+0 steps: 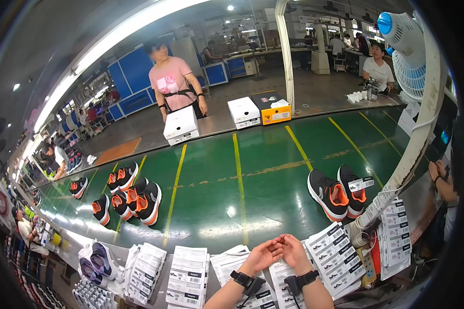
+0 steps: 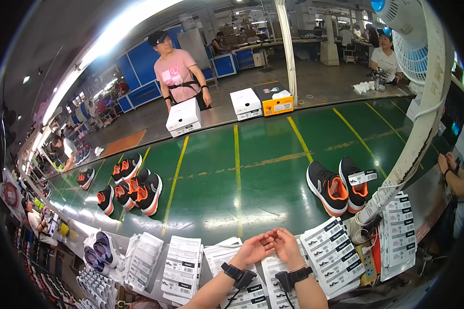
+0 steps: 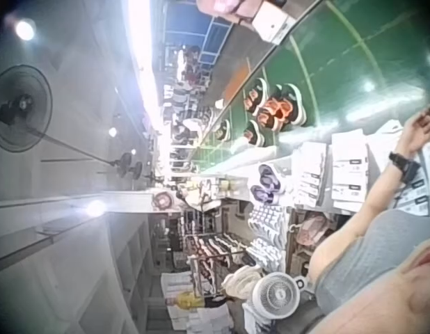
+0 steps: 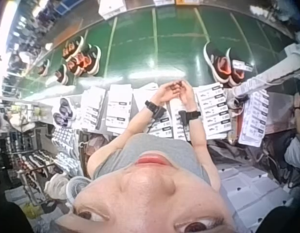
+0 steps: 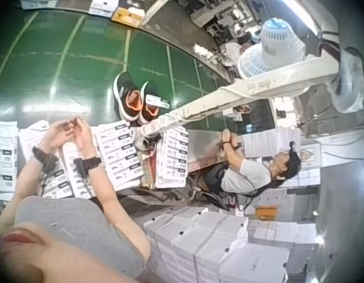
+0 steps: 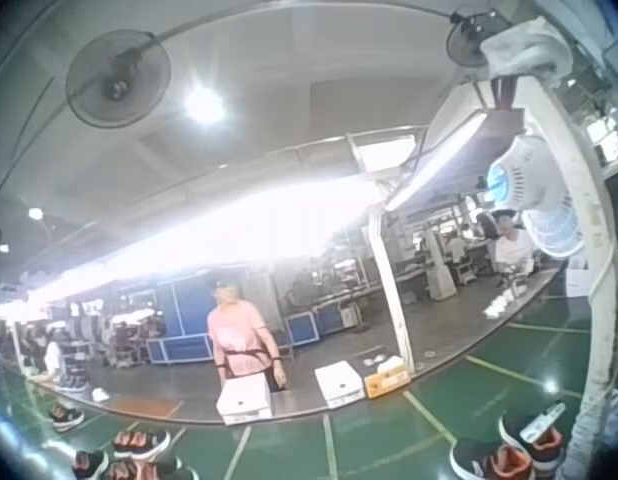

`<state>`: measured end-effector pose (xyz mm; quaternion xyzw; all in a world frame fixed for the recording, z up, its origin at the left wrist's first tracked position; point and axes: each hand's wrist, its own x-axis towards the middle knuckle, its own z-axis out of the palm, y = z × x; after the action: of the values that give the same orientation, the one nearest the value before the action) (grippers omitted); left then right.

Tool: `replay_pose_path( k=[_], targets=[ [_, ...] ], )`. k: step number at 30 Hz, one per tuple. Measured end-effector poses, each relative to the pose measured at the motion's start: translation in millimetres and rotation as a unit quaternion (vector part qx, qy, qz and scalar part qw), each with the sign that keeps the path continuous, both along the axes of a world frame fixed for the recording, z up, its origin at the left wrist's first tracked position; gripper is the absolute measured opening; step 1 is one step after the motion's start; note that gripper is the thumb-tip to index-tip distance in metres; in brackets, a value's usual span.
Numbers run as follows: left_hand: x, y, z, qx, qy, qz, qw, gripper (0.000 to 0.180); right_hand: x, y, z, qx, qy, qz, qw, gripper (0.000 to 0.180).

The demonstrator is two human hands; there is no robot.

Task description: Inspecting pairs of sneakers and matching them with production labels on a factory line.

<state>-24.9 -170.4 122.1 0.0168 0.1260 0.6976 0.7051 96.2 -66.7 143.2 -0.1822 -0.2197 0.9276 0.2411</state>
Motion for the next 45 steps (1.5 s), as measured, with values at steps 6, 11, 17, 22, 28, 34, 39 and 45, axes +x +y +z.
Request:
replay_pose_path(
  k=[6,11,17,22,28,34,39,45],
  targets=[
    [0,-3,6,-0.019,0.017,0.006,1.0,0.028,-1,-1,1,-0.001,-0.001,0.006,1.0,0.014],
    [4,3,12,-0.034,0.01,-0.003,0.999,0.023,5,2,4,-0.007,0.003,0.003,1.0,0.014],
    [0,-2,9,-0.033,0.005,0.009,0.999,0.02,-5,2,-16,-0.011,0.031,0.028,0.999,0.016],
    [1,1,14,-0.059,0.023,0.009,0.998,0.02,-2,4,-14,-0.019,0.023,0.021,0.999,0.016],
    [2,0,13,-0.041,-0.004,0.012,0.999,0.02,0,2,-12,-0.015,0.021,0.02,0.999,0.016],
    [3,-4,17,-0.054,0.013,0.015,0.998,0.019,0,-1,-10,-0.015,0.02,0.021,0.999,0.016],
    [3,-1,18,-0.065,0.016,0.015,0.998,0.018,0,0,-9,-0.018,0.017,0.02,0.999,0.016],
    [-3,-1,18,-0.042,0.016,0.023,0.999,0.019,-4,2,0,0.003,0.014,0.039,0.999,0.017]
  ],
)
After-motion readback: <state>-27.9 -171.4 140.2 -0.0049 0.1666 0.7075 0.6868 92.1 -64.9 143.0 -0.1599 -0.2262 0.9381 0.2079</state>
